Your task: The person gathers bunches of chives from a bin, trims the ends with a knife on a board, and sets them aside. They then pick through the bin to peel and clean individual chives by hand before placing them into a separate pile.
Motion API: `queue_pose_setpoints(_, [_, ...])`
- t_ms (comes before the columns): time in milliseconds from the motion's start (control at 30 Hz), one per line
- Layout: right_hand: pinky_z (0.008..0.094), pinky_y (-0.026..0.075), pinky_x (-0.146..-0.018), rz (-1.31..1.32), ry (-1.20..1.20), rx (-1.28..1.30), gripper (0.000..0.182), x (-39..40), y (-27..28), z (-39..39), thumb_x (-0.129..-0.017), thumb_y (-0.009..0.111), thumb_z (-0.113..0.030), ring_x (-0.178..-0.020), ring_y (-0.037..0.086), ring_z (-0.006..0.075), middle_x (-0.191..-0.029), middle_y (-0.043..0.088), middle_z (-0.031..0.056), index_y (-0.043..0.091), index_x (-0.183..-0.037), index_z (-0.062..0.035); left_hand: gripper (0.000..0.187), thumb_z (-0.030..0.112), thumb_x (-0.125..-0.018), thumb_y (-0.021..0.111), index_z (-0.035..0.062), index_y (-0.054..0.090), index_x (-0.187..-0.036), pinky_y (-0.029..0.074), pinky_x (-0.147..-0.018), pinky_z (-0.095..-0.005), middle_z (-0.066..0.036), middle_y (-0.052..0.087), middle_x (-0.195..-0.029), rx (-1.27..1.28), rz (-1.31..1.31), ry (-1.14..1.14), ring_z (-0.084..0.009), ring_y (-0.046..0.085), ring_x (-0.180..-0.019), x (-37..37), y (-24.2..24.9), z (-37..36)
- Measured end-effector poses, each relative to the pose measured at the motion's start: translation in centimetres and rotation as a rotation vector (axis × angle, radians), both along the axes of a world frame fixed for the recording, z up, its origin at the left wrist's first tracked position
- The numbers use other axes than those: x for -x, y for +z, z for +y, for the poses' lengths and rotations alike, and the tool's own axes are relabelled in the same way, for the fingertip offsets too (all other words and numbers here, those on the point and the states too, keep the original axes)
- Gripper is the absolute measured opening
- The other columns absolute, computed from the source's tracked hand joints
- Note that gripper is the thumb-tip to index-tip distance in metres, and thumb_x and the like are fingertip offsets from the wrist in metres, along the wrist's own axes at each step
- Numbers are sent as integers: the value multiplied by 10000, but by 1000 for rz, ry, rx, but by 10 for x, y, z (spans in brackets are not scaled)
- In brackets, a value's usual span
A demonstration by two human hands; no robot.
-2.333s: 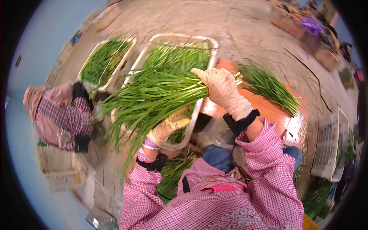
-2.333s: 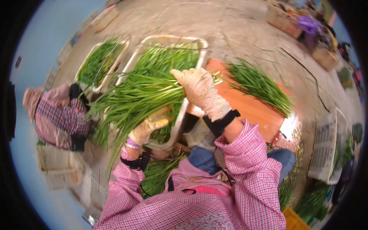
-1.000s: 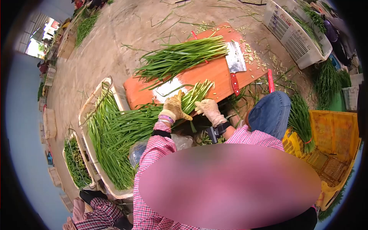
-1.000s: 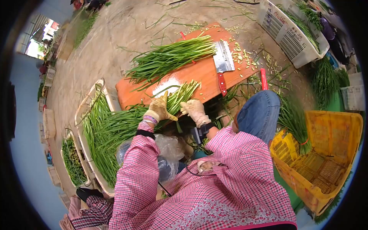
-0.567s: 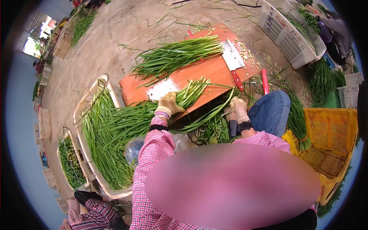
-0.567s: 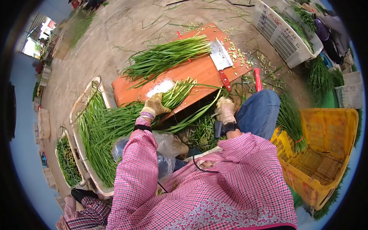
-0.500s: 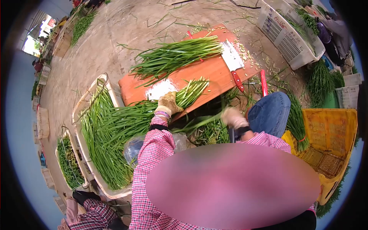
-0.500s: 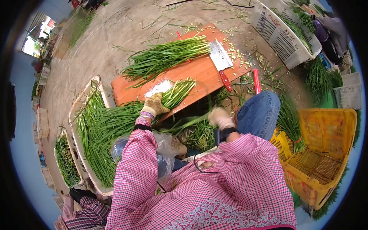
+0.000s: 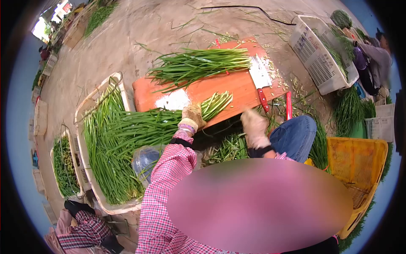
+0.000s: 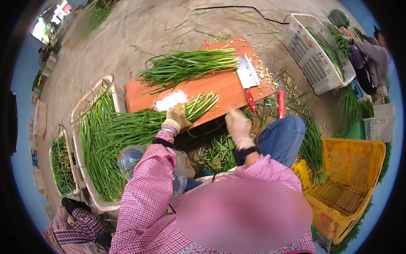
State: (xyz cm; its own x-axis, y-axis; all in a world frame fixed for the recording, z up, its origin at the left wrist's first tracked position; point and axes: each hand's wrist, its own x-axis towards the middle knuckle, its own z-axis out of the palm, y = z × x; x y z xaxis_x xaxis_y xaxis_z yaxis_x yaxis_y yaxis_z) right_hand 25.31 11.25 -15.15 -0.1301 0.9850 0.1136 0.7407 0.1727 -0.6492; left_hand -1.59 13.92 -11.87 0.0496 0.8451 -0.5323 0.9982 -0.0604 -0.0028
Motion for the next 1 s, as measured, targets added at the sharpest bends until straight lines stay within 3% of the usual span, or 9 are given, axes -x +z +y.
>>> queue_pose_setpoints(100, [433, 488, -834, -490, -222, -420, 577, -10, 40, 53, -795, 639, -157, -981, 573, 333, -1132, 558, 204, 468, -1346, -129, 1125, 524, -675, 710, -4, 120, -1475, 340, -1029, -451, -130, 492, -1270, -261, 183, -38, -267, 484, -1180, -13, 21, -17])
queue_pose_setpoints(133, [445, 480, -850, -541, -232, -173, 658, -24, 16, 76, -778, 640, -152, -1016, 553, 358, -1180, 522, 224, 402, -1391, -152, 1091, 481, -691, 694, -9, 117, -1476, 368, -998, -444, -114, 523, -1205, -542, 161, -101, -262, 522, -1126, -8, 6, -21])
queue_pose_setpoints(233, [460, 473, -871, -591, -238, 301, 781, -21, 14, 119, -732, 619, -119, -988, 584, 360, -1160, 550, 220, 319, -1449, -201, 1150, 511, -594, 766, -7, 202, -1451, 417, -948, -381, -126, 533, -1202, -204, 119, -20, -270, 554, -1078, -10, 3, -14])
queue_pose_setpoints(300, [454, 475, -870, -603, -159, 369, 776, -26, 15, 130, -741, 587, -102, -968, 608, 343, -1124, 583, 201, 299, -1457, -190, 773, 365, -704, 690, 43, 389, -1339, 459, -873, -363, -133, 568, -1151, -225, 82, -9, -268, 586, -1031, -3, -9, -11])
queue_pose_setpoints(533, [417, 475, -632, 148, -158, -2, 518, -41, 66, 35, -876, 559, -229, -675, 620, 353, -769, 637, 218, 454, -1360, -78, 227, 185, -826, 551, 120, 577, -1042, 485, -711, -324, -49, 650, -944, -424, 106, -42, -212, 651, -892, -10, -32, -15])
queue_pose_setpoints(667, [426, 490, -681, -134, -199, 172, 472, -16, 110, -10, -915, 547, -326, -760, 647, 358, -839, 651, 223, 502, -1327, -101, 258, 202, -804, 564, 115, 571, -1046, 479, -713, -325, -44, 637, -933, -412, 159, -24, -212, 640, -881, -16, -26, -18])
queue_pose_setpoints(800, [436, 491, -732, 6, -268, -68, 439, -46, 62, 18, -915, 537, -328, -835, 643, 383, -931, 665, 227, 549, -1281, -86, 652, 382, -735, 670, 49, 474, -1260, 424, -908, -367, -125, 557, -1196, -292, 72, 10, -259, 545, -1109, -12, -8, -18])
queue_pose_setpoints(900, [266, 471, -551, 334, -240, 209, 378, -47, 88, 15, -931, 553, -230, -600, 583, 125, -699, 622, 35, 565, -1266, -56, 1001, 532, -632, 749, 7, 347, -1383, 318, -1050, -397, -172, 435, -1351, -323, -52, 21, -312, 407, -1272, -15, 25, -23])
queue_pose_setpoints(1000, [238, 446, -507, 404, -97, 327, 347, -15, 115, -10, -930, 554, -215, -544, 534, 72, -649, 578, -8, 588, -1236, -53, 971, 543, -625, 754, 10, 390, -1351, 337, -1041, -407, -173, 458, -1329, -386, -110, 20, -309, 443, -1248, -28, 19, -15])
